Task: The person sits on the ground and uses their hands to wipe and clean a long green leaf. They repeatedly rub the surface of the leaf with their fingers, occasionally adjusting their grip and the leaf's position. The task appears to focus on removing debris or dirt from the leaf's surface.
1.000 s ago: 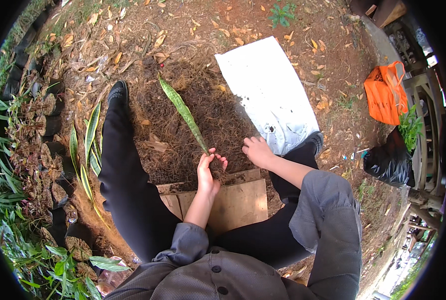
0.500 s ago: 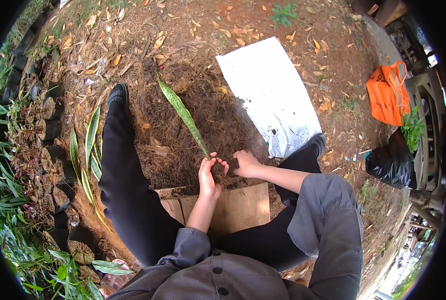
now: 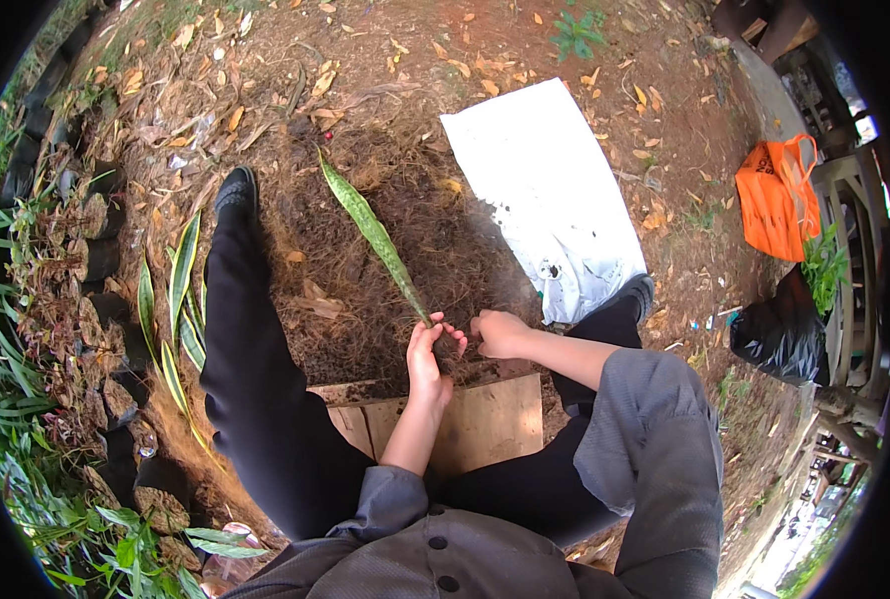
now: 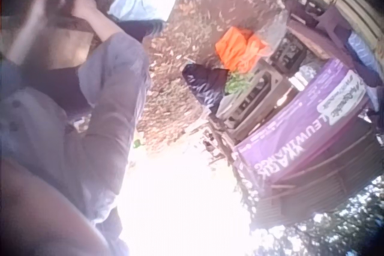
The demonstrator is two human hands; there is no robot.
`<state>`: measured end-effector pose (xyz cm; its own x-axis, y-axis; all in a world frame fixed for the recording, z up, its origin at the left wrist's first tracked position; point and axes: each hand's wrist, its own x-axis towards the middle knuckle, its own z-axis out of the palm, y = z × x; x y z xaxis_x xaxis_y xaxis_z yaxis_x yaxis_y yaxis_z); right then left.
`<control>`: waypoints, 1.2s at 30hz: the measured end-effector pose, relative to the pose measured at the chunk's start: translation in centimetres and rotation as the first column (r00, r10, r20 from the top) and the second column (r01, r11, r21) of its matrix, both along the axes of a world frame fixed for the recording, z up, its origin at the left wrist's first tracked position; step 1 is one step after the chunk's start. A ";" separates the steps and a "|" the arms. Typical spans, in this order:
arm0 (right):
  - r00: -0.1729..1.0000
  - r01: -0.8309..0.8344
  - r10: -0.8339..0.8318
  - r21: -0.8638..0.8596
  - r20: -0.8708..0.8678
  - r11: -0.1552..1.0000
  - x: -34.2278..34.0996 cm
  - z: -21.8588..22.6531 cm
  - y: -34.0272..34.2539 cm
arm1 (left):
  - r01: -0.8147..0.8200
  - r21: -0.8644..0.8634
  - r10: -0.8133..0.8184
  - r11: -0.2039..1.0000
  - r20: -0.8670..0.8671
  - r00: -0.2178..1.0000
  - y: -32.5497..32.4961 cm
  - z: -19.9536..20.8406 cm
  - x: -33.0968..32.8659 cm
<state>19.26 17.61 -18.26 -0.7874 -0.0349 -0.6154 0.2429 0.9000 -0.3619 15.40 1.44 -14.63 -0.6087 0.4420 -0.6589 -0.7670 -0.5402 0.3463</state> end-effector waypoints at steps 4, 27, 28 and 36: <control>0.958 0.135 -0.161 -0.122 -0.239 0.983 -1.6 1.4 2.2 | 0.001 -0.006 -0.002 1.000 -0.002 1.000 0.3 0.1 0.1; 0.771 -0.082 -0.278 -0.522 -0.573 0.849 0.3 14.8 -2.4 | -0.058 0.365 0.058 0.929 0.010 0.998 -0.1 3.3 -0.4; 0.743 -0.105 -0.224 -0.440 -0.631 0.892 0.5 14.7 -2.8 | -0.046 0.358 0.046 0.933 0.009 0.999 -0.1 3.3 -0.3; 0.368 -0.340 0.319 0.193 -0.873 0.920 1.4 14.2 -3.3 | 0.011 0.397 -0.037 0.918 0.058 0.998 -0.9 2.4 0.4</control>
